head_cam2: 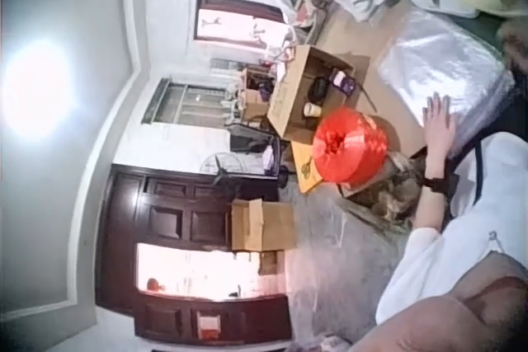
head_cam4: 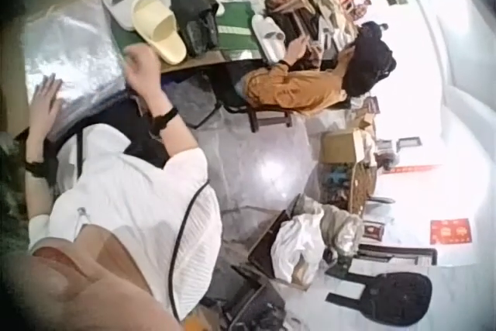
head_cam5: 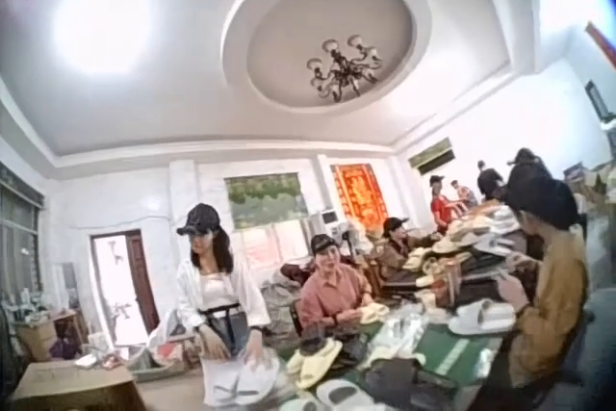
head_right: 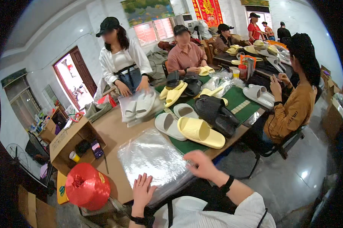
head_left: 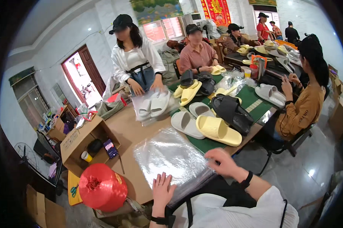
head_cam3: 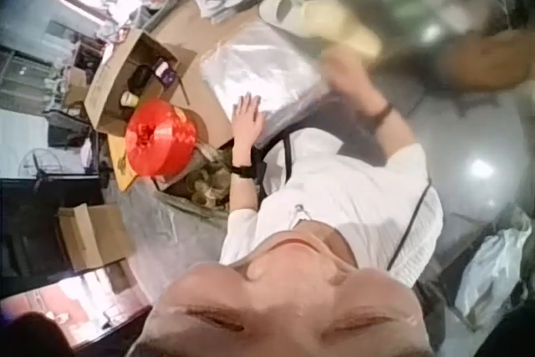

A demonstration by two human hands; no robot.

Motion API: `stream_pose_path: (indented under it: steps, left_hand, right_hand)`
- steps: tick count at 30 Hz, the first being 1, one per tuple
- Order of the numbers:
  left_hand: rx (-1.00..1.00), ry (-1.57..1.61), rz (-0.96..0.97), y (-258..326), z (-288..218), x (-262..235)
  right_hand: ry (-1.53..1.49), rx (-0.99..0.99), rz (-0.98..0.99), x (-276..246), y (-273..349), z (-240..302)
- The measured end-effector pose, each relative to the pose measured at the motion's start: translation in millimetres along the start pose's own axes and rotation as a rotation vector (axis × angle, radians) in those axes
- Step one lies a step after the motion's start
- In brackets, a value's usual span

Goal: The person is seen packing different pairs of slippers into plastic bags at a manufacturing facility.

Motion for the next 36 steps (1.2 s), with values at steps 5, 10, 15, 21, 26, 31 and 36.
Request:
stream_pose_path:
  steps: [5, 10, 15, 21, 26, 31, 36]
  left_hand:
    - [0.027, -0.033, -0.131, 0, 3, -3]
    - [-0.007, -0.073, -0.089, 3, 4, 1]
    - [-0.031, -0.029, -0.090, 5, 1, 1]
    - [-0.002, -0.019, -0.089, -6, -3, 6]
    - [-0.040, -0.040, -0.077, 4, -1, -2]
    - [-0.051, -0.013, -0.035, 2, 2, -1]
    - [-0.011, -0.046, -0.107, 1, -3, -7]
  right_hand:
    - [0.130, 0.132, -0.633, -98, -39, -46]
    - [0.421, 0.439, -0.521, -139, -83, -147]
    - [0.427, 0.659, -0.358, -144, -121, -208]
    - [0.446, 0.523, -0.575, -172, -115, -253]
    - [0.368, 0.292, -0.718, -158, -116, -173]
    - [0.323, 0.007, -0.669, -140, -104, -44]
    - [0.193, -0.065, -0.303, -41, -76, 37]
Point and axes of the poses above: each hand's wrist, its own y-axis away from the middle knuckle, its own x-axis out of the palm, z = x × y, the point moved 4 cm from there along -y, towards the middle knuckle, and after that the axes turned 10 degrees about x, right-handed, at the moved point
